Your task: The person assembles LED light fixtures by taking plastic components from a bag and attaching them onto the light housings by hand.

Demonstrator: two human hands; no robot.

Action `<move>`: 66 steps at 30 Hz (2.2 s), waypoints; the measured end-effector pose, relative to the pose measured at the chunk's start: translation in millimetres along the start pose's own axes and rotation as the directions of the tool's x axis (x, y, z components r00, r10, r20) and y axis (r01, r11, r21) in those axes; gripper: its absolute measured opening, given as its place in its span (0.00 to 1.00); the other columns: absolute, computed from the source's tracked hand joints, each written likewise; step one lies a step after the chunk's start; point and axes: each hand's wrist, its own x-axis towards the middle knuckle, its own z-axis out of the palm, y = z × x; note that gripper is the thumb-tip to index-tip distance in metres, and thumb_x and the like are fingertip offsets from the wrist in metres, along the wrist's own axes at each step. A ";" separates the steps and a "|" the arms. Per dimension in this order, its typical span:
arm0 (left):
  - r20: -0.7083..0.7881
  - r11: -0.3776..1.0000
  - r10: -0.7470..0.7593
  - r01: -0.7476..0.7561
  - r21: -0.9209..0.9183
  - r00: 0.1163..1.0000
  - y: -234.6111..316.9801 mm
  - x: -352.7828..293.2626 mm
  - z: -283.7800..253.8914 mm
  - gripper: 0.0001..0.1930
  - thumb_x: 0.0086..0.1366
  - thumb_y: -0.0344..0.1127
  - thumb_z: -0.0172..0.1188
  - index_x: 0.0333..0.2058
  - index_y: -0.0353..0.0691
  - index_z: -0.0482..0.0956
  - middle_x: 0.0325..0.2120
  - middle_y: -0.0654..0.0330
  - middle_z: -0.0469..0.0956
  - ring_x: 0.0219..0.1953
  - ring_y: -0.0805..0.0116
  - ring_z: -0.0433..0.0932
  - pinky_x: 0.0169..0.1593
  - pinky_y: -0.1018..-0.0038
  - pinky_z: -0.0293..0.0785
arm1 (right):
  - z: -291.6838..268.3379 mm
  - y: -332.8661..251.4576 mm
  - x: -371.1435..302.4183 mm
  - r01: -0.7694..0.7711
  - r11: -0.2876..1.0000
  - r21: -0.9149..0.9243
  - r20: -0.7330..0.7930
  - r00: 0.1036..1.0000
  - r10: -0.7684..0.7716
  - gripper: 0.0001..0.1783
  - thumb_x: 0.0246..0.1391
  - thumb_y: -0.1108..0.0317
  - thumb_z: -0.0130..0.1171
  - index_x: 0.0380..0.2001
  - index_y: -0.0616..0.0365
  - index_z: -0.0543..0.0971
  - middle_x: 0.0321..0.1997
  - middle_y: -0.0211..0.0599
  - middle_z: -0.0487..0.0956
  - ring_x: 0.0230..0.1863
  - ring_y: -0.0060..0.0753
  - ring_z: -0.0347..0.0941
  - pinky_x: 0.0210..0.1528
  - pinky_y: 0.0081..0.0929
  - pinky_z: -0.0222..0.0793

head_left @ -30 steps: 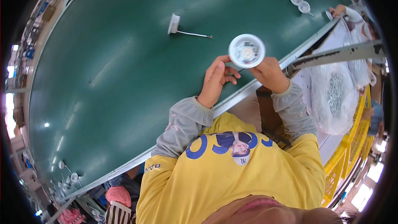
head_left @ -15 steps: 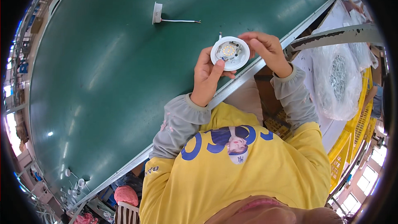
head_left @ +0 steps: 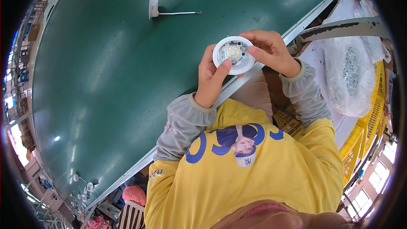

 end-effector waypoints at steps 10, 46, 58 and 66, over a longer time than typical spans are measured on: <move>-0.067 0.998 0.021 -0.017 0.062 0.998 -8.2 0.1 -2.3 0.12 0.64 0.31 0.48 0.44 0.34 0.64 0.37 0.59 0.72 0.39 0.75 0.72 0.43 0.78 0.70 | -1.2 8.9 2.2 0.124 0.969 -0.215 -0.007 0.992 -0.129 0.18 0.52 0.68 0.52 0.44 0.69 0.72 0.36 0.38 0.77 0.33 0.20 0.71 0.34 0.19 0.67; -0.141 0.978 0.059 -0.085 -0.189 0.988 3.5 3.2 -2.5 0.36 0.62 0.65 0.28 0.50 0.36 0.59 0.43 0.51 0.68 0.41 0.63 0.72 0.40 0.69 0.72 | 27.6 -5.8 -3.1 0.483 0.641 -0.597 0.074 0.828 -0.555 0.15 0.47 0.71 0.58 0.40 0.61 0.74 0.40 0.38 0.75 0.39 0.36 0.73 0.39 0.26 0.70; -0.079 0.994 -0.112 0.111 -0.026 0.991 1.6 2.7 -5.6 0.28 0.64 0.54 0.36 0.51 0.35 0.63 0.41 0.51 0.74 0.33 0.57 0.77 0.32 0.69 0.75 | 4.8 10.9 -0.3 -0.022 0.979 0.204 -0.143 0.988 0.052 0.15 0.49 0.69 0.59 0.39 0.67 0.74 0.36 0.35 0.76 0.35 0.22 0.73 0.39 0.19 0.70; -0.128 1.000 0.007 -0.004 0.028 0.992 0.1 -7.2 -9.8 0.17 0.65 0.44 0.46 0.46 0.39 0.67 0.40 0.55 0.73 0.37 0.62 0.74 0.31 0.72 0.71 | -6.5 -54.2 -48.6 0.338 0.871 -0.356 -0.077 0.918 -0.388 0.12 0.48 0.74 0.59 0.38 0.61 0.76 0.34 0.34 0.74 0.30 0.26 0.72 0.31 0.21 0.68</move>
